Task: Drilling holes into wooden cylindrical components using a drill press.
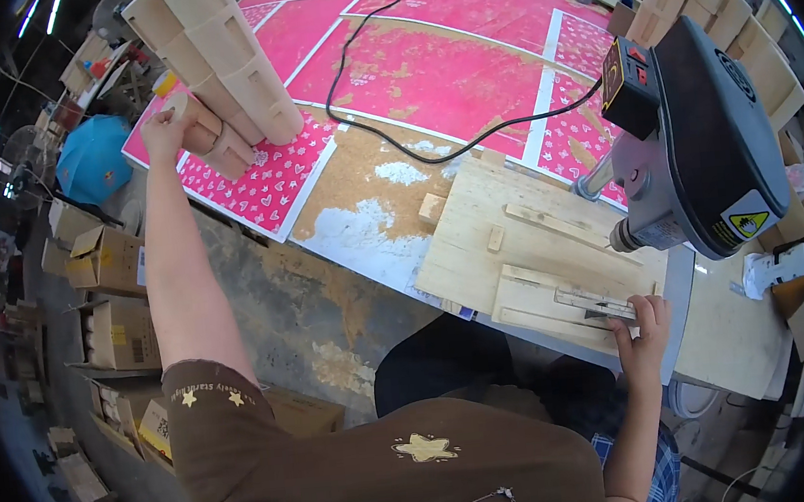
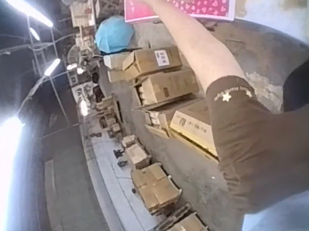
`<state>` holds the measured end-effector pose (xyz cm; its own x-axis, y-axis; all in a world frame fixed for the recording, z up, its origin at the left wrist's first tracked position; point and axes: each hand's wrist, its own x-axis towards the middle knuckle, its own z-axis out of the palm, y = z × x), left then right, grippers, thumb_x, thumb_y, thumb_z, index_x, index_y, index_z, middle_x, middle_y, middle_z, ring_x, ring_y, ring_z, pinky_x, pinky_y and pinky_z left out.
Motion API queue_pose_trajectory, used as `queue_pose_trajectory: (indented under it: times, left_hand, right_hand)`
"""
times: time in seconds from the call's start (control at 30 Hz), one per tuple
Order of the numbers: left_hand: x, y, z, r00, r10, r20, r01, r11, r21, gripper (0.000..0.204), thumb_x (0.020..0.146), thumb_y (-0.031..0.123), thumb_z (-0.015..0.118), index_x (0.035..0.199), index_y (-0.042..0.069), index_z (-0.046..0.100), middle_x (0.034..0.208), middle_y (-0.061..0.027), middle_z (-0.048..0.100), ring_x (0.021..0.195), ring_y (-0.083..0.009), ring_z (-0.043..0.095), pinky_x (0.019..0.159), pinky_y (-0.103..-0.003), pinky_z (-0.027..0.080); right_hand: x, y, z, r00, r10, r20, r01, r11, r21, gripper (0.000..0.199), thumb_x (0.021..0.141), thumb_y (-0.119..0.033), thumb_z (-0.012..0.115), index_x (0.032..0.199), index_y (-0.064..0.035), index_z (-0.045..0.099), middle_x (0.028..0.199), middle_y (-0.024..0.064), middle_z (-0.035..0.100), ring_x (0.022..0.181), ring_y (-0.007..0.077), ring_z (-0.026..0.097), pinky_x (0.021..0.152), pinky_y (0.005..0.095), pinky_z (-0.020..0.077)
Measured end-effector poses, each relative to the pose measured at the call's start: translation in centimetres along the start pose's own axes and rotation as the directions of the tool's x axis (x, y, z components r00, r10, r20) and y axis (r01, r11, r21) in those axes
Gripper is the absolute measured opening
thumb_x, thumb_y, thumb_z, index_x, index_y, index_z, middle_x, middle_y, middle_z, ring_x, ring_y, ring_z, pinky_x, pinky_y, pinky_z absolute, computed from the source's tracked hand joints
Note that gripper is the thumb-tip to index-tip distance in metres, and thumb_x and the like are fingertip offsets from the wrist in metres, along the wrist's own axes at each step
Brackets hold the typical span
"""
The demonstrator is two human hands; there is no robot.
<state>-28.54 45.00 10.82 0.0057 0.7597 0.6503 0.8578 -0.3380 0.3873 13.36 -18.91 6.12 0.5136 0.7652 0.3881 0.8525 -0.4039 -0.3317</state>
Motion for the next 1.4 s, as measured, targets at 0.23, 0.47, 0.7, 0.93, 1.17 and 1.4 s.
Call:
queue_pose_trajectory:
  times: [0.23, 0.47, 0.7, 0.93, 1.17, 1.4]
  left_hand:
    - [-0.3, 3.7, -2.5, 0.97, -0.164, 0.182, 0.179, 0.981, -0.072, 0.052, 0.052, 0.026, 0.081, 0.093, -0.003, 0.068, 0.086, -0.0174, 0.068, 0.077, -0.0256, 0.066, 0.072, -0.032, 0.051]
    - [-0.3, 3.0, -1.7, 0.977, -0.094, 0.189, 0.1, 0.995, -0.025, 0.054, 0.054, 0.031, 0.081, 0.094, -0.003, 0.067, 0.088, -0.0187, 0.068, 0.08, -0.0263, 0.066, 0.074, -0.034, 0.051]
    - [-0.1, -0.8, 2.7, 0.992, 0.112, -0.061, -0.127, 0.909, -0.396, 0.055, 0.064, 0.03, 0.083, 0.1, -0.006, 0.062, 0.087, -0.0173, 0.067, 0.079, -0.0243, 0.064, 0.07, -0.035, 0.05]
    - [-11.7, 11.9, -3.4, 0.985, 0.137, -0.103, -0.165, 0.915, -0.369, 0.06, 0.077, 0.029, 0.074, 0.119, -0.006, 0.049, 0.121, -0.0196, 0.05, 0.113, -0.0281, 0.048, 0.094, -0.039, 0.04]
    - [-23.6, 20.6, -9.8, 0.967, 0.021, 0.254, 0.156, 0.739, -0.656, 0.054, 0.085, 0.006, 0.062, 0.132, 0.002, 0.037, 0.137, -0.0113, 0.036, 0.123, -0.0207, 0.038, 0.1, -0.035, 0.033]
    - [-28.7, 22.0, -12.6, 0.906, 0.02, 0.423, 0.321, 0.619, -0.717, 0.055, 0.083, 0.002, 0.061, 0.132, 0.004, 0.036, 0.138, -0.0098, 0.036, 0.125, -0.0177, 0.036, 0.1, -0.034, 0.029]
  right_hand:
    - [0.1, -0.5, 0.0, 1.0, 0.024, -0.008, -0.024, 1.0, 0.002, 0.038, 0.061, -0.008, 0.073, 0.095, -0.0023, 0.055, 0.09, 0.0131, 0.052, 0.086, 0.0319, 0.049, 0.074, 0.0392, 0.0407]
    - [-0.2, 0.0, -0.2, 0.999, 0.04, 0.007, -0.04, 0.999, -0.006, 0.038, 0.062, -0.006, 0.074, 0.095, -0.0018, 0.056, 0.091, 0.0139, 0.052, 0.087, 0.0332, 0.049, 0.075, 0.0393, 0.0408]
    - [-0.4, 1.9, -0.6, 0.997, 0.071, -0.028, -0.071, 0.997, 0.003, 0.038, 0.062, -0.012, 0.076, 0.094, -0.0036, 0.057, 0.09, 0.0134, 0.054, 0.085, 0.0345, 0.05, 0.073, 0.0407, 0.0407]
    - [2.9, 2.5, -6.4, 0.992, -0.021, -0.122, 0.019, 1.0, -0.018, 0.046, 0.069, -0.019, 0.074, 0.11, -0.006, 0.057, 0.11, 0.0131, 0.055, 0.105, 0.0322, 0.049, 0.09, 0.037, 0.0389]
    - [16.6, 17.3, -10.6, 0.82, 0.359, -0.446, -0.404, 0.915, -0.006, 0.073, 0.059, -0.028, 0.074, 0.125, -0.0097, 0.048, 0.119, 0.017, 0.052, 0.114, 0.0321, 0.047, 0.099, 0.0451, 0.0352]
    - [20.3, 23.9, -8.2, 0.871, 0.492, -0.004, -0.492, 0.871, 0.008, 0.087, 0.054, -0.026, 0.081, 0.132, -0.0141, 0.043, 0.129, 0.0202, 0.044, 0.12, 0.0367, 0.044, 0.1, 0.041, 0.0393]
